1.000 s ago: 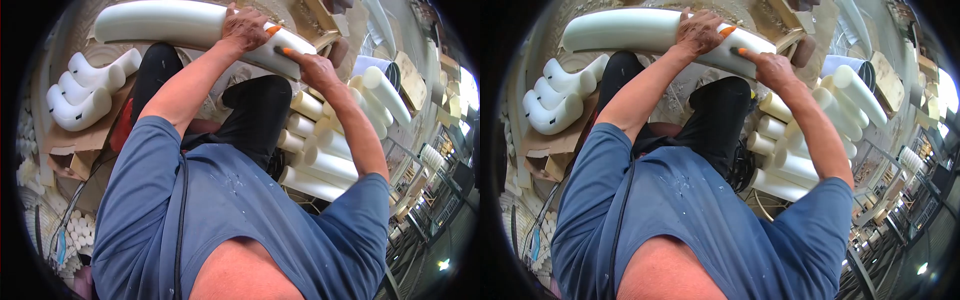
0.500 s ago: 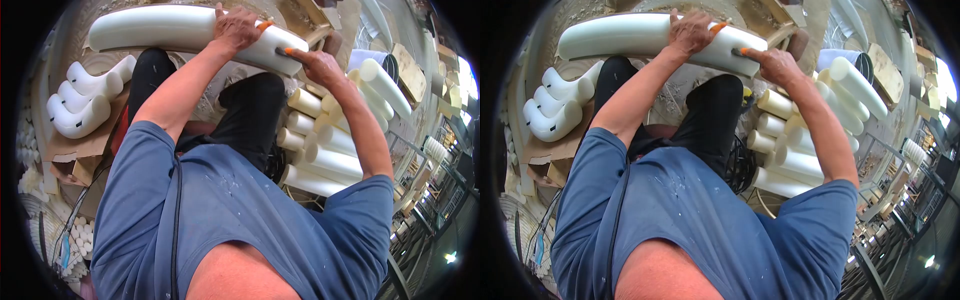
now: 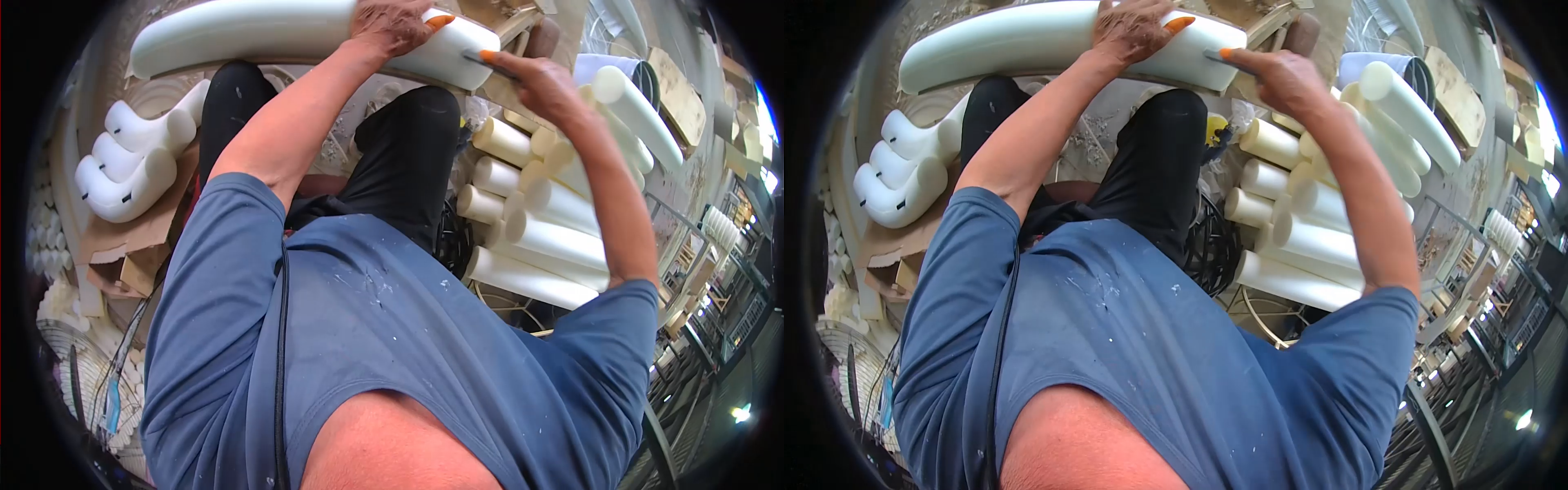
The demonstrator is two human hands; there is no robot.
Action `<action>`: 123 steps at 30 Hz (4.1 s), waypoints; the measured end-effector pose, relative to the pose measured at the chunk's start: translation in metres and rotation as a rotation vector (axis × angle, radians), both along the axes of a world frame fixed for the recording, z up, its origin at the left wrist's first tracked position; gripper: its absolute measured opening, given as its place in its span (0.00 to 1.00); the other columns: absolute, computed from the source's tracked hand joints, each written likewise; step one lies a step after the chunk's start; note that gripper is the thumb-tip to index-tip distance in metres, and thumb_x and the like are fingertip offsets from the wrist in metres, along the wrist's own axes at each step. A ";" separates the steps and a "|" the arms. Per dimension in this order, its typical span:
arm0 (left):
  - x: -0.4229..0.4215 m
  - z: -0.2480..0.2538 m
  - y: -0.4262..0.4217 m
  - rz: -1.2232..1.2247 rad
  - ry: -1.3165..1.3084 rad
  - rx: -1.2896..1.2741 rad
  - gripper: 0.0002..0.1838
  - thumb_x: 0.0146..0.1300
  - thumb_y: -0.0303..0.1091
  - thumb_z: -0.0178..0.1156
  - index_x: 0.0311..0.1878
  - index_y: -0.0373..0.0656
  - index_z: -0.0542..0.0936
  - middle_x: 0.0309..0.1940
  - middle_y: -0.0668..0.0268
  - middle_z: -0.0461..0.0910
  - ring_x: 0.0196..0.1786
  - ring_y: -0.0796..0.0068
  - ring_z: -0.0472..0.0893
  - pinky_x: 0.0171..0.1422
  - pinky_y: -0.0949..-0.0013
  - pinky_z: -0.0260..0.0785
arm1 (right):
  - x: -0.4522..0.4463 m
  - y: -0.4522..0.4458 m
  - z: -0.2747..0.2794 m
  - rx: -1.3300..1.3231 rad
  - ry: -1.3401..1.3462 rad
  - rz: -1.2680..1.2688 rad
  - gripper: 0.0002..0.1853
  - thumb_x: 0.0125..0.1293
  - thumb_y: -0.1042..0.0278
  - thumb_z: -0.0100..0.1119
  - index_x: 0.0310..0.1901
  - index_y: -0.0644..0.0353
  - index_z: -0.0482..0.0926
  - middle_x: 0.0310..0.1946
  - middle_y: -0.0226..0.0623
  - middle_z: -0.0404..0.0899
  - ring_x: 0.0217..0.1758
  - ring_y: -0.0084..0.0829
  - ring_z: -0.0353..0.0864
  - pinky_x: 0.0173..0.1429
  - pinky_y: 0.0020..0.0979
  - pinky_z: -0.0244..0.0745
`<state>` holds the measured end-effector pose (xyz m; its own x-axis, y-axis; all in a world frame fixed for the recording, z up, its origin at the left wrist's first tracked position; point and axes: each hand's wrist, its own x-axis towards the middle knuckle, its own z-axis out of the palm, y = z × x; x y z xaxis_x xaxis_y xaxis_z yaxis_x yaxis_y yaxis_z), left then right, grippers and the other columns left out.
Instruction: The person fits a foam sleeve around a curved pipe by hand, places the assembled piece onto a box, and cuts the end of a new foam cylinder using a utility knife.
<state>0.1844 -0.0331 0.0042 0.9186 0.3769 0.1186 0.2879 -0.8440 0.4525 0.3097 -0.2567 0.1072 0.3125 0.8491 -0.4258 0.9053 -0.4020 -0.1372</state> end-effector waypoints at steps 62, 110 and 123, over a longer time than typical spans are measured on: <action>0.001 -0.016 0.025 -0.252 -0.010 0.073 0.26 0.74 0.60 0.51 0.60 0.52 0.83 0.59 0.62 0.84 0.64 0.61 0.79 0.68 0.55 0.63 | 0.012 -0.158 0.134 1.195 0.419 -0.883 0.23 0.77 0.68 0.58 0.69 0.67 0.70 0.39 0.38 0.87 0.42 0.24 0.87 0.47 0.24 0.79; -0.341 0.035 0.103 -0.330 0.305 -0.131 0.30 0.72 0.61 0.54 0.68 0.51 0.79 0.77 0.62 0.67 0.85 0.55 0.51 0.79 0.26 0.43 | -0.201 0.038 -0.107 0.739 -0.199 -0.459 0.19 0.61 0.62 0.73 0.54 0.56 0.85 0.59 0.43 0.83 0.67 0.44 0.78 0.71 0.44 0.72; -0.424 0.205 0.165 -0.103 -0.319 -0.985 0.29 0.72 0.44 0.68 0.70 0.38 0.76 0.63 0.62 0.81 0.66 0.74 0.78 0.77 0.67 0.63 | -0.203 0.043 -0.114 0.753 -0.191 -0.480 0.19 0.60 0.62 0.72 0.53 0.55 0.85 0.57 0.38 0.83 0.66 0.43 0.77 0.70 0.45 0.71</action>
<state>-0.2394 0.1315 0.2093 0.9318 0.3604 0.0437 -0.0183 -0.0735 0.9971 0.1065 -0.2134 -0.0072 0.7124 0.6421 0.2833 0.6980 -0.6064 -0.3810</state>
